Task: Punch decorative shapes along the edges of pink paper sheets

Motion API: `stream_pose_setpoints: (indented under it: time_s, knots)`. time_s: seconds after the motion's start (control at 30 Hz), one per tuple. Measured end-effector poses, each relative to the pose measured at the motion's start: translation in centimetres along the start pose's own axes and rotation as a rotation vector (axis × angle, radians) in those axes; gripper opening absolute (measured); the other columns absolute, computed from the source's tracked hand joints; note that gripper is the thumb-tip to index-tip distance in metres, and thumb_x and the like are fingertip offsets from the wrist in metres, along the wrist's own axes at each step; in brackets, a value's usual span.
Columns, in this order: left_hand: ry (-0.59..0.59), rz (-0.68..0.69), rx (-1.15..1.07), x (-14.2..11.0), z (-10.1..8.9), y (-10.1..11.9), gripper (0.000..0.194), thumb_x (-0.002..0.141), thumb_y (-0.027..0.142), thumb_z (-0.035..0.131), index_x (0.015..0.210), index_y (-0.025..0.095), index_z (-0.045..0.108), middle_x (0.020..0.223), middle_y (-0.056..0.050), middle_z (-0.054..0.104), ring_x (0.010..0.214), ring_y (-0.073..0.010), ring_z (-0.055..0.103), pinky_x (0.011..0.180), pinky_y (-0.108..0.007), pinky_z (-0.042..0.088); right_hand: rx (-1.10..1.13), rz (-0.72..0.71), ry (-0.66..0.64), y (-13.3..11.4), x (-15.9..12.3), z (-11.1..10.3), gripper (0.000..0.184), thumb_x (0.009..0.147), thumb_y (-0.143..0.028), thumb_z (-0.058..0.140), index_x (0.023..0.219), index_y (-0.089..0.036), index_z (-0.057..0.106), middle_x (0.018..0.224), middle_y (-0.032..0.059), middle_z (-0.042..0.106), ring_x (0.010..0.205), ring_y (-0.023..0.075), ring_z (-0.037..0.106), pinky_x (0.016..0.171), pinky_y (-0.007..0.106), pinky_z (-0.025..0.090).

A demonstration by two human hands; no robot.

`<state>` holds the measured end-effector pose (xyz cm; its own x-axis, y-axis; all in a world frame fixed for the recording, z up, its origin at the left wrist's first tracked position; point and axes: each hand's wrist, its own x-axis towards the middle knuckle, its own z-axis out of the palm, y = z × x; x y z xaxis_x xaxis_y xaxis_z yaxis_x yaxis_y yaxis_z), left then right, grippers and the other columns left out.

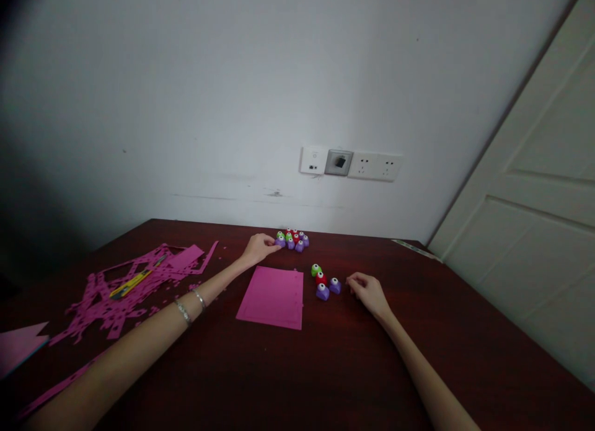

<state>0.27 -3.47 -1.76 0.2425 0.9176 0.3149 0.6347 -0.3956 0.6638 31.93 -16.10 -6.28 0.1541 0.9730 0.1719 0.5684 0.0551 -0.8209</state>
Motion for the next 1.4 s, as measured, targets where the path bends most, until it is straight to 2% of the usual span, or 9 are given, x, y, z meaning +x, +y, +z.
stream_pose_setpoints:
  time_s: [0.1, 0.27, 0.37, 0.5, 0.67, 0.77, 0.87, 1.1, 1.4]
  knots:
    - [0.068, 0.127, 0.004, -1.9, -1.3, 1.4, 0.026, 0.066, 0.040, 0.065, 0.073, 0.015, 0.067, 0.072, -0.002, 0.061, 0.067, -0.0135, 0.054, 0.062, -0.024, 0.039, -0.011, -0.003, 0.001, -0.4, -0.2, 0.1, 0.027, 0.069, -0.037, 0.050, 0.070, -0.014, 0.064, 0.051, -0.0001, 0.054, 0.045, 0.0117, 0.046, 0.045, 0.023, 0.035]
    - [0.030, 0.192, -0.071, -5.8, -2.8, 3.5, 0.021, 0.068, 0.037, 0.065, 0.073, 0.017, 0.066, 0.073, -0.002, 0.058, 0.062, -0.0112, 0.051, 0.058, -0.023, 0.040, -0.035, -0.017, -0.007, -0.8, -0.5, 0.2, 0.025, 0.070, -0.035, 0.050, 0.070, -0.015, 0.065, 0.051, -0.0004, 0.054, 0.045, 0.0122, 0.047, 0.046, 0.023, 0.036]
    - [0.016, 0.209, -0.069, -7.3, -3.1, 3.8, 0.019, 0.068, 0.035, 0.066, 0.073, 0.017, 0.067, 0.073, -0.002, 0.058, 0.063, -0.0113, 0.051, 0.058, -0.024, 0.040, -0.050, -0.028, 0.000, -0.9, -0.6, 0.2, 0.026, 0.070, -0.035, 0.050, 0.070, -0.015, 0.065, 0.052, 0.0001, 0.055, 0.045, 0.0127, 0.048, 0.046, 0.024, 0.037]
    - [0.022, 0.207, -0.030, -7.7, -2.9, 3.3, 0.016, 0.067, 0.032, 0.066, 0.070, 0.016, 0.066, 0.070, -0.001, 0.057, 0.064, -0.0119, 0.051, 0.060, -0.024, 0.040, -0.075, -0.049, 0.063, -1.8, -1.0, 0.4, 0.029, 0.073, -0.038, 0.049, 0.074, -0.014, 0.065, 0.056, 0.0021, 0.058, 0.048, 0.0139, 0.049, 0.048, 0.025, 0.039]
    - [0.053, 0.240, -0.005, -7.7, -2.2, 2.9, 0.015, 0.068, 0.031, 0.066, 0.070, 0.016, 0.065, 0.070, -0.001, 0.057, 0.067, -0.0132, 0.052, 0.062, -0.025, 0.040, -0.083, -0.211, 0.093, -7.2, -3.0, 3.0, 0.030, 0.077, -0.039, 0.050, 0.081, -0.015, 0.068, 0.070, 0.0053, 0.065, 0.060, 0.0154, 0.055, 0.057, 0.026, 0.042]
    - [0.077, 0.277, 0.000, -8.0, -1.9, 3.0, 0.013, 0.068, 0.028, 0.067, 0.070, 0.016, 0.065, 0.071, -0.002, 0.058, 0.070, -0.0144, 0.052, 0.065, -0.026, 0.041, 0.016, -0.268, 0.014, -11.2, -4.7, 5.6, 0.034, 0.081, -0.038, 0.048, 0.092, -0.013, 0.068, 0.063, 0.0033, 0.062, 0.055, 0.0130, 0.053, 0.053, 0.024, 0.042]
    - [0.081, 0.283, -0.004, -8.3, -1.8, 3.2, 0.010, 0.069, 0.026, 0.066, 0.072, 0.017, 0.065, 0.074, -0.002, 0.059, 0.074, -0.0153, 0.053, 0.068, -0.027, 0.041, 0.113, -0.222, -0.098, -13.5, -5.8, 7.6, 0.039, 0.082, -0.036, 0.047, 0.109, -0.012, 0.061, 0.062, 0.0013, 0.058, 0.048, 0.0097, 0.047, 0.044, 0.021, 0.041]
    - [0.087, 0.252, -0.064, -8.9, -1.6, 4.2, 0.011, 0.069, 0.025, 0.065, 0.075, 0.016, 0.063, 0.076, -0.002, 0.057, 0.075, -0.0144, 0.053, 0.068, -0.026, 0.042, 0.316, -0.085, -0.160, -13.9, -6.1, 9.5, 0.049, 0.080, -0.031, 0.049, 0.126, -0.014, 0.044, 0.063, -0.0038, 0.049, 0.042, 0.0059, 0.042, 0.031, 0.016, 0.039]
    - [0.088, 0.299, -0.098, -9.8, -0.7, 4.5, 0.010, 0.070, 0.024, 0.065, 0.075, 0.016, 0.061, 0.077, -0.001, 0.056, 0.073, -0.0130, 0.053, 0.066, -0.024, 0.042, 0.373, -0.065, -0.183, -13.9, -5.3, 10.2, 0.044, 0.081, -0.029, 0.049, 0.122, -0.015, 0.047, 0.063, -0.0040, 0.048, 0.042, 0.0059, 0.043, 0.031, 0.017, 0.045]
